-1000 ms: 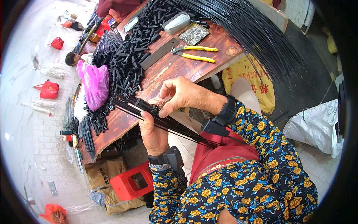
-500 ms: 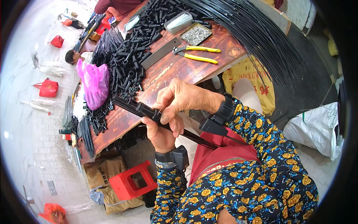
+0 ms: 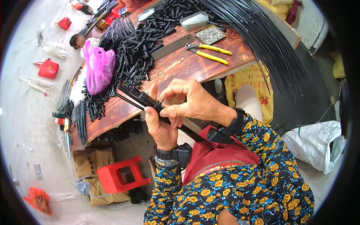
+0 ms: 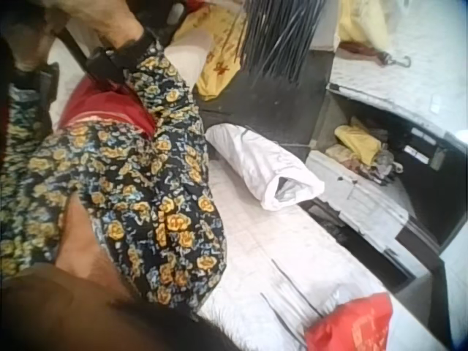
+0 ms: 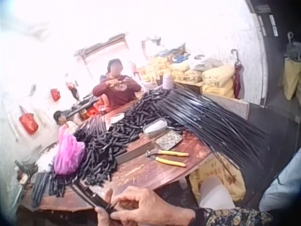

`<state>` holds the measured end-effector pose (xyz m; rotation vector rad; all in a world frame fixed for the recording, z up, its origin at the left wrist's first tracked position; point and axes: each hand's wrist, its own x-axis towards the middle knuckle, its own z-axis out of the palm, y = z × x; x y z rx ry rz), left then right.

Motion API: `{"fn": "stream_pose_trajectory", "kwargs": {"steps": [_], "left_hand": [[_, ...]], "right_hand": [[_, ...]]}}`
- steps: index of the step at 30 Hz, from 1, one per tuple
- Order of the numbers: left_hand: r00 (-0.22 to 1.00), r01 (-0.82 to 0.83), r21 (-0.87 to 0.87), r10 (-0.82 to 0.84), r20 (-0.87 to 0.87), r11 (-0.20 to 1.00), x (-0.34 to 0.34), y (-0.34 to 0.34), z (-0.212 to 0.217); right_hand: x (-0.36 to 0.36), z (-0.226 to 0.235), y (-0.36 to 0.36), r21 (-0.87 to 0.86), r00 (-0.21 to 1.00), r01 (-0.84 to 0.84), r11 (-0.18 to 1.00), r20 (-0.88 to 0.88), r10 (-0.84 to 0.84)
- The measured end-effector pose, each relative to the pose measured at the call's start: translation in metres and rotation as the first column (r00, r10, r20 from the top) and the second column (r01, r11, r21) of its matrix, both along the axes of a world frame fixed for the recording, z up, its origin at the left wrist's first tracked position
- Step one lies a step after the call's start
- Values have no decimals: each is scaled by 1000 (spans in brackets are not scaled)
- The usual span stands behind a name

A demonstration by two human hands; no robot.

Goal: Assembling and sorting umbrella ribs and frames in a factory setting.

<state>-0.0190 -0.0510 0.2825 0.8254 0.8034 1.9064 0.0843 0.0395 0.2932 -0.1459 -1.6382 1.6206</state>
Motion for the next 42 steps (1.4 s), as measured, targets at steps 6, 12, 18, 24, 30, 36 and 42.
{"fn": "stream_pose_trajectory", "kwargs": {"steps": [6,12,18,24,30,36,42], "left_hand": [[997,-66,-33,67,27,997,4,-3,4],[1000,-5,-63,5,-7,998,-2,-5,-4],[1000,-21,-65,22,16,998,-2,-5,0],[998,42,-32,-41,45,999,-3,-3,-3],[1000,-19,-43,19,-5,999,-6,1,-2],[990,-120,-82,114,-77,989,4,9,-1],[977,-190,-95,178,-115,977,8,11,2]], "right_hand": [[7,22,-6,140,986,22,990,162,-45],[11,18,7,-332,917,-227,916,244,316],[11,8,14,-386,905,-289,876,189,381],[5,-8,29,-456,846,-455,765,45,531],[2,-14,-3,-386,941,-329,862,-54,335],[10,-3,-15,-629,990,-137,765,-69,121],[7,-4,-21,-659,997,-80,748,-69,46]]}}
